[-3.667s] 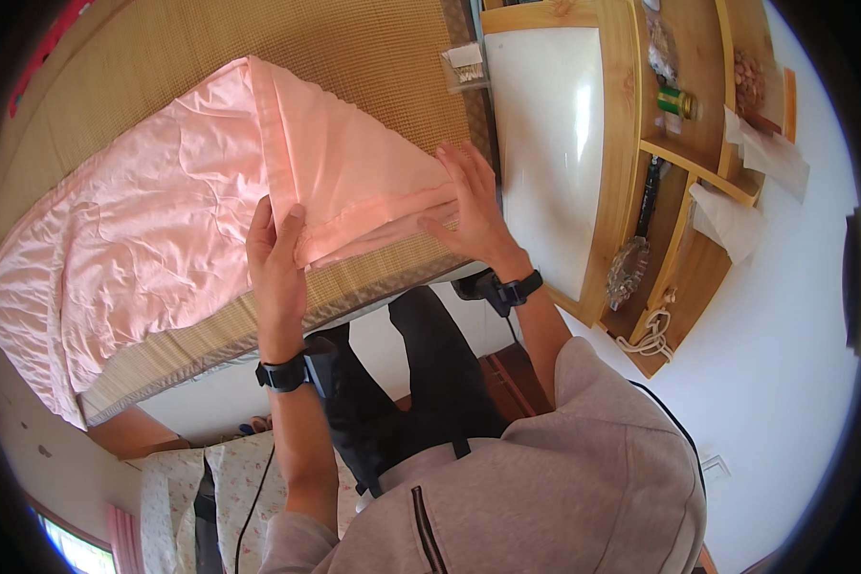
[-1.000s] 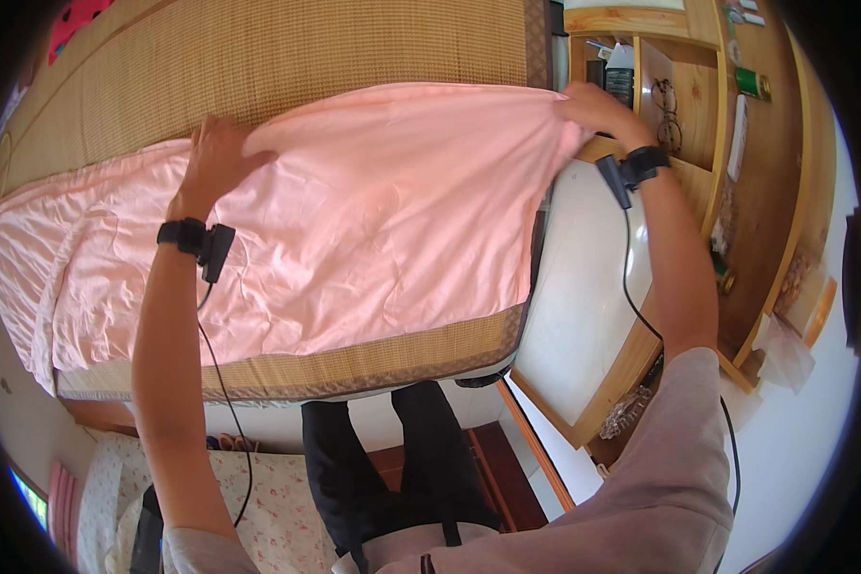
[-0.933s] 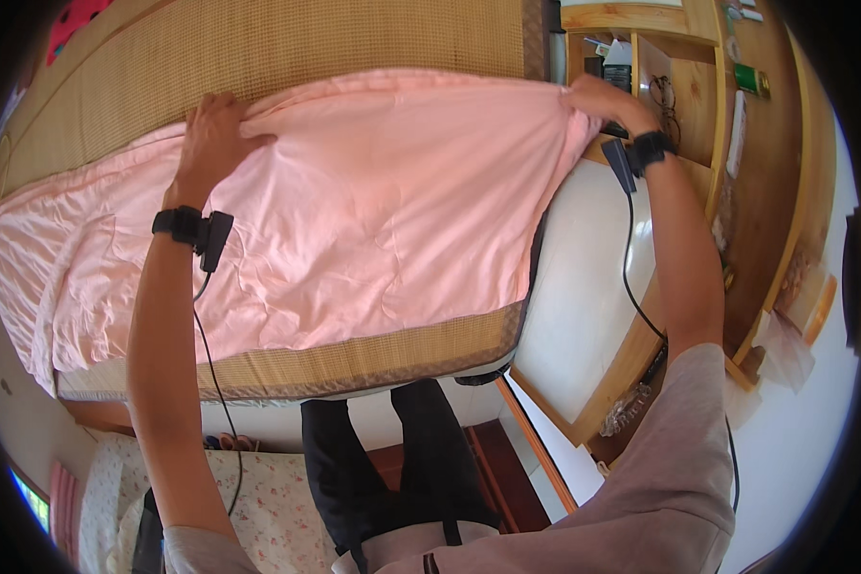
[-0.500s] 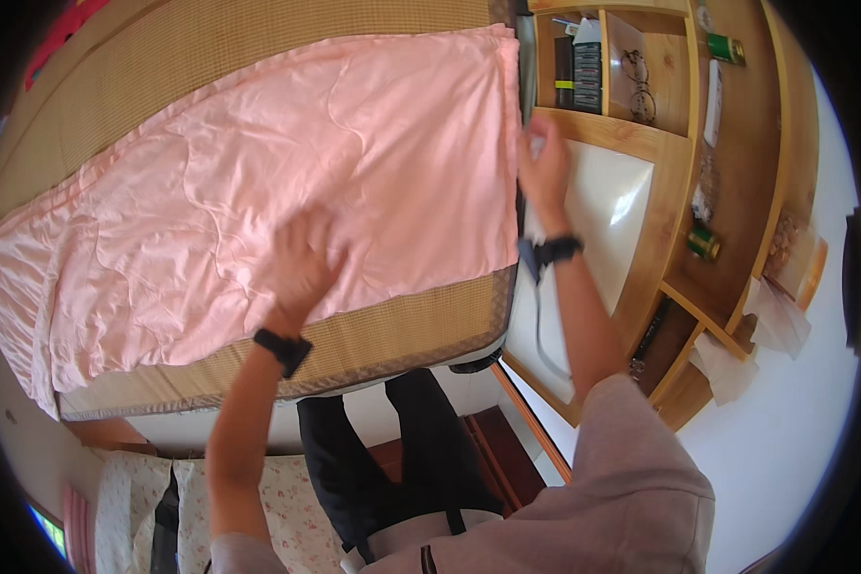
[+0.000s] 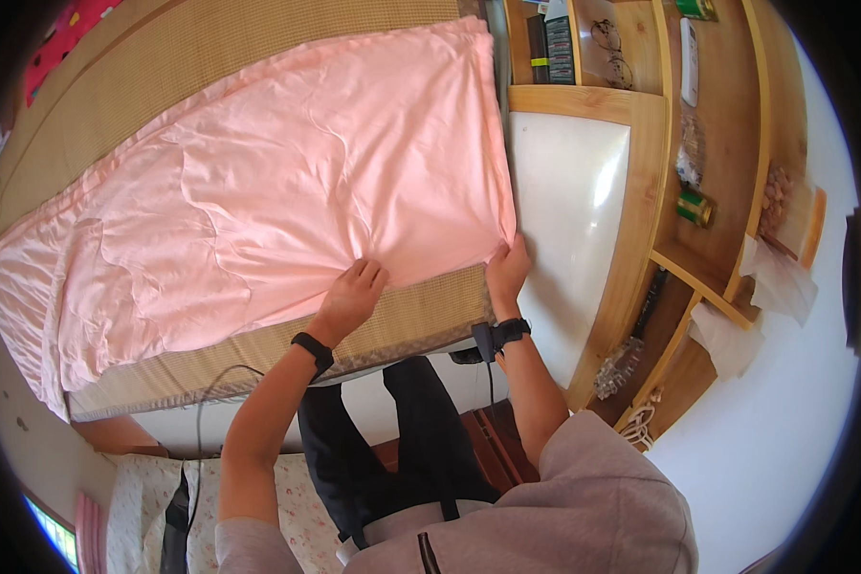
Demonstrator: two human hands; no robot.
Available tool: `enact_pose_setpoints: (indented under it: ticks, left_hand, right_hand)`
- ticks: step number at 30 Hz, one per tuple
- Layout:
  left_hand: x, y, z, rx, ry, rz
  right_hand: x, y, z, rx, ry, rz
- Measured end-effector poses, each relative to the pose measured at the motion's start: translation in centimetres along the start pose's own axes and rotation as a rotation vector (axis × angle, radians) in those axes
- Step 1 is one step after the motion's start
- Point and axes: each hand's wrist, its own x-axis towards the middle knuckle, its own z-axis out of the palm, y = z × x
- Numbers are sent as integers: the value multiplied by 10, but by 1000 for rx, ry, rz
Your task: Spreading a sheet and arranging a pillow on a bed.
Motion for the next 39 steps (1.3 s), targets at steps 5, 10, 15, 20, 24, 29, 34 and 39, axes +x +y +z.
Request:
enact_pose_setpoints:
  ticks: [5,10,15,20,24,29,34,39]
  left_hand:
    - [-9,-3,9,322,45,72]
    - [-34,-19,10,492,104,-134]
    - [-52,2,13,289,-5,-147]
    - [-90,41,18,263,-4,-161]
    - [-142,85,36,389,250,-110]
    - [-257,140,46,-129,24,-535]
    - [-436,194,26,-343,597,-1071]
    - [-638,269,130,-322,958,-1527]
  right_hand:
    - [-32,25,22,108,55,233]
    - [-33,45,23,79,85,139]
    - [-56,51,15,267,161,303]
    - [-93,32,-27,100,16,48]
    - [-135,12,-64,-56,-81,-239]
    - [-208,-29,-98,-110,-733,-453]
    - [-264,-27,-105,-40,-1109,-635]
    - [-286,-24,-100,-181,-1089,-770]
